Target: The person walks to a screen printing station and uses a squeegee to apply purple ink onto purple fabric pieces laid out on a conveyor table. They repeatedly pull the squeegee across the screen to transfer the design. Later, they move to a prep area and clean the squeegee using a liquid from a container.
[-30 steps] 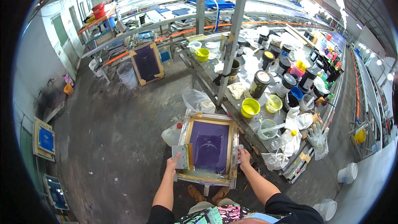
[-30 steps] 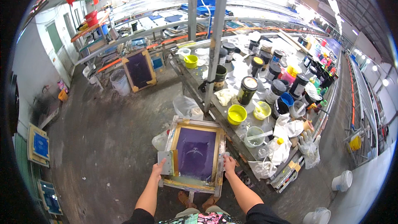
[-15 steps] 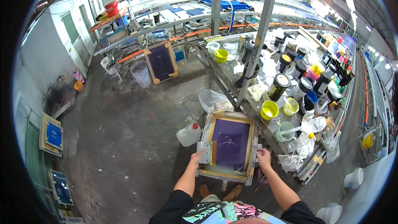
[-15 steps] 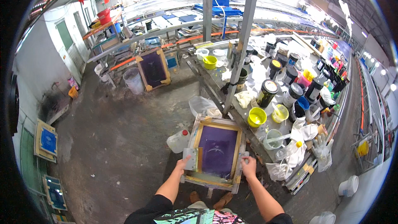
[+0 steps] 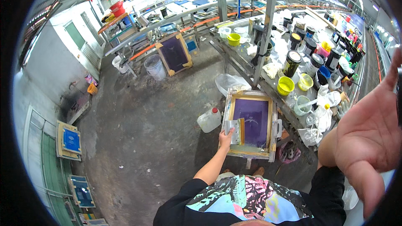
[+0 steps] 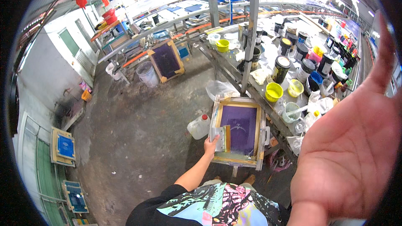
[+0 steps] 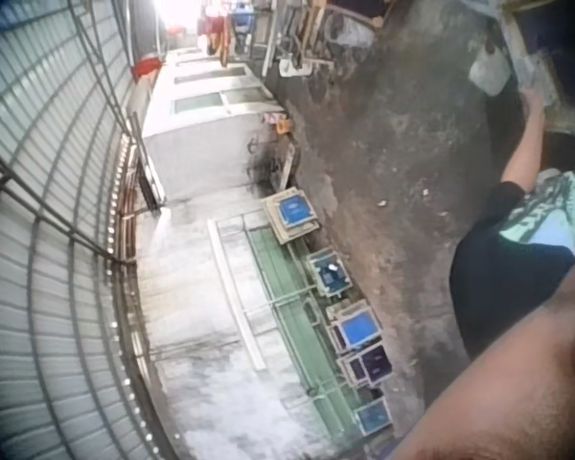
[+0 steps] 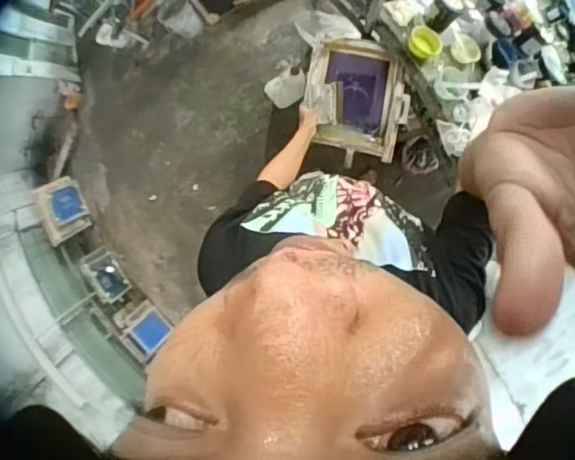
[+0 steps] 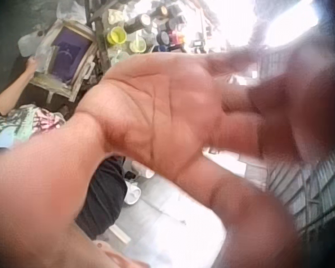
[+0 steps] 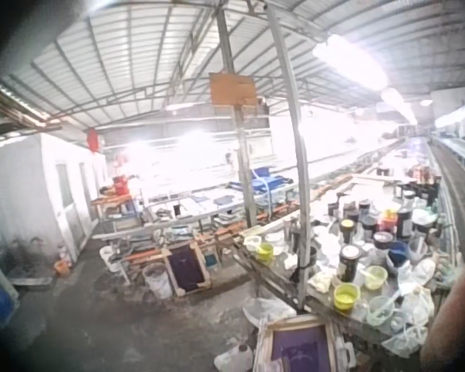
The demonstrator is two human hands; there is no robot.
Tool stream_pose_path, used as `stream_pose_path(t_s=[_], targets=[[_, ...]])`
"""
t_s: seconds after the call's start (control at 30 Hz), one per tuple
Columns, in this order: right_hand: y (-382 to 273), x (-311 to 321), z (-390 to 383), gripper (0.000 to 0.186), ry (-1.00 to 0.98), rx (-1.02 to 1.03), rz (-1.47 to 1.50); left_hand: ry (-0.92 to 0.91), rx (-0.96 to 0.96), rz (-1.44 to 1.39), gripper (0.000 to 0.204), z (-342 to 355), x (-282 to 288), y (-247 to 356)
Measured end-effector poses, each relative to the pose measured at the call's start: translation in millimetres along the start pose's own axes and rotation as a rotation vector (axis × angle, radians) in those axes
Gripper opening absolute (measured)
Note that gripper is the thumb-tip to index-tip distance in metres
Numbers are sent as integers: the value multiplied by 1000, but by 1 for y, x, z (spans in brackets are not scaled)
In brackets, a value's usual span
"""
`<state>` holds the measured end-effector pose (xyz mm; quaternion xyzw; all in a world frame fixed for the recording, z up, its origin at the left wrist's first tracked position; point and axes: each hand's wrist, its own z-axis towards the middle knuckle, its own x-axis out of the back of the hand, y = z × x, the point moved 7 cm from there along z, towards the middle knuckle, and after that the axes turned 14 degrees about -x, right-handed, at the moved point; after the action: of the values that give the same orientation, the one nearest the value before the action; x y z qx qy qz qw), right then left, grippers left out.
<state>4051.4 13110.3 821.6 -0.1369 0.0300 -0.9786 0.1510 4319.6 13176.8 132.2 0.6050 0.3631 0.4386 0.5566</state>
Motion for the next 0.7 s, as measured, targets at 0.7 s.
stream_pose_path(t_s=[0.7], targets=[[-28, 55, -55, 45, 217, -30, -99, -485, -859, 482, 27, -29, -33, 135]])
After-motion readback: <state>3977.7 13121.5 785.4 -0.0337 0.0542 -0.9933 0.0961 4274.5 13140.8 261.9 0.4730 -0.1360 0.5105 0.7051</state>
